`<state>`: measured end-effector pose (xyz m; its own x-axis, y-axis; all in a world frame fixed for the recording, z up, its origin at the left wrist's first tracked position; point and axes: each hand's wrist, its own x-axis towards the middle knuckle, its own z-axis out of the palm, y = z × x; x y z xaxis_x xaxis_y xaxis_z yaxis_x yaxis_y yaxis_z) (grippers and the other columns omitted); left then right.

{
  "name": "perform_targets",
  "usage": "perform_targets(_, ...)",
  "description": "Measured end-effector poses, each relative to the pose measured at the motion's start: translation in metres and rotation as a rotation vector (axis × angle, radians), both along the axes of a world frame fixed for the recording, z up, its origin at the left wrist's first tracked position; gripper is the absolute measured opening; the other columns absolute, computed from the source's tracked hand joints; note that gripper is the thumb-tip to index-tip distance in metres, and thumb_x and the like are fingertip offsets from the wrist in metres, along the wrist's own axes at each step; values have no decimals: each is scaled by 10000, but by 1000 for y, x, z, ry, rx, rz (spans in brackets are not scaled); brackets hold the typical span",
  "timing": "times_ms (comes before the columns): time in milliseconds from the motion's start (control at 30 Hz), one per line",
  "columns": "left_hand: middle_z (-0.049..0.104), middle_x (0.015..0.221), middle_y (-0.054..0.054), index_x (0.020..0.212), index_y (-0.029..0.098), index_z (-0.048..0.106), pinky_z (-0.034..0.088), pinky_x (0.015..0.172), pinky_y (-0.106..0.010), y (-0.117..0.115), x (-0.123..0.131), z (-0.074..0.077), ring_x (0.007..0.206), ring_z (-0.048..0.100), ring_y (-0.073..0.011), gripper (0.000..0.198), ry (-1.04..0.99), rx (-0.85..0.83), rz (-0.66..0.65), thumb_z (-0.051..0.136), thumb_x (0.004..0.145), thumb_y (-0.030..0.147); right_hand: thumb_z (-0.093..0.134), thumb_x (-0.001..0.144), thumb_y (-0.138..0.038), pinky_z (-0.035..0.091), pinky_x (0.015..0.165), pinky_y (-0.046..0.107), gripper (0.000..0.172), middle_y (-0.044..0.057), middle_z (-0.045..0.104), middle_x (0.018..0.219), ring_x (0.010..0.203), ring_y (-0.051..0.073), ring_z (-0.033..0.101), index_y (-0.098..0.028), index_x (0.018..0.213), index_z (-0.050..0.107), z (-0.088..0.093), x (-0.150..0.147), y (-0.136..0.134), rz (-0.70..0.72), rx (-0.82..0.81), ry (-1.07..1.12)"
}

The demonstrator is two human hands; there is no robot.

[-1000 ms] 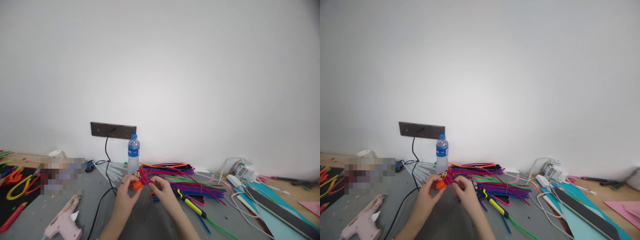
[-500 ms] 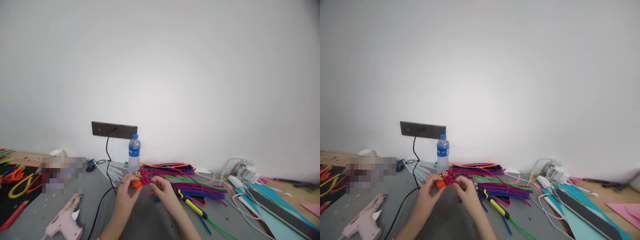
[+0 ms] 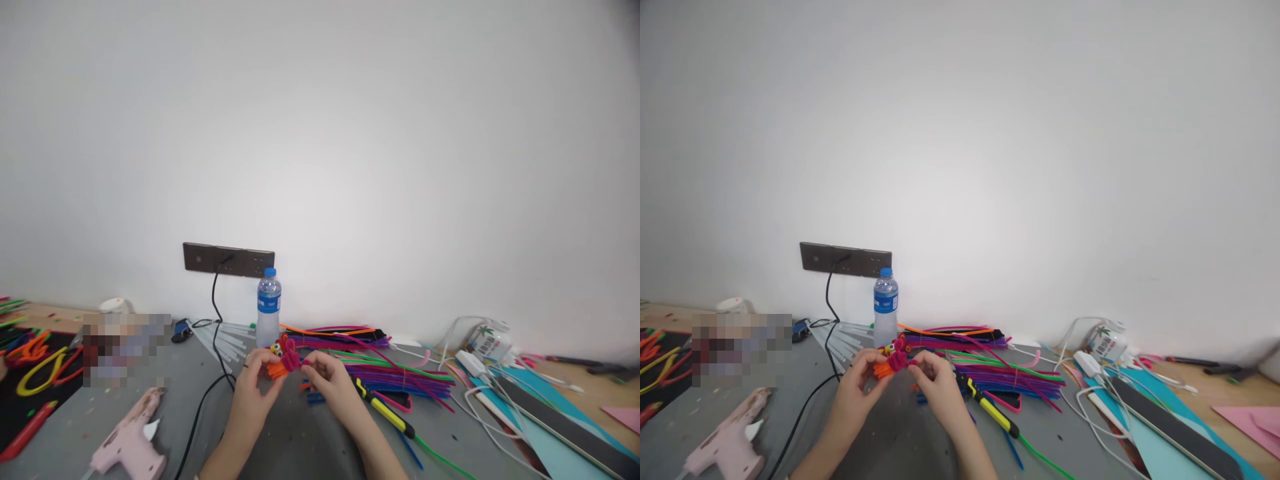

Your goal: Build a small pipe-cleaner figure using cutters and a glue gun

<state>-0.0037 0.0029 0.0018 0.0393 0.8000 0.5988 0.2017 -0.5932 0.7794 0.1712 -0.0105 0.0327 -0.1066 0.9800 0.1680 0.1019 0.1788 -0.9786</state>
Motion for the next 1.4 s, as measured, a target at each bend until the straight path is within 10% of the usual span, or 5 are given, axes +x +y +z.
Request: perform_targets(1400,608,871,-37,841,203,615,550,733,-300,-4,3,3,839,619,-202,136,-32,-49,-9,642,727,134,617,762,-506,378,501,226,334,-53,416,562,520,110,387,-191,681,542,6,1,-4,8,33,-55)
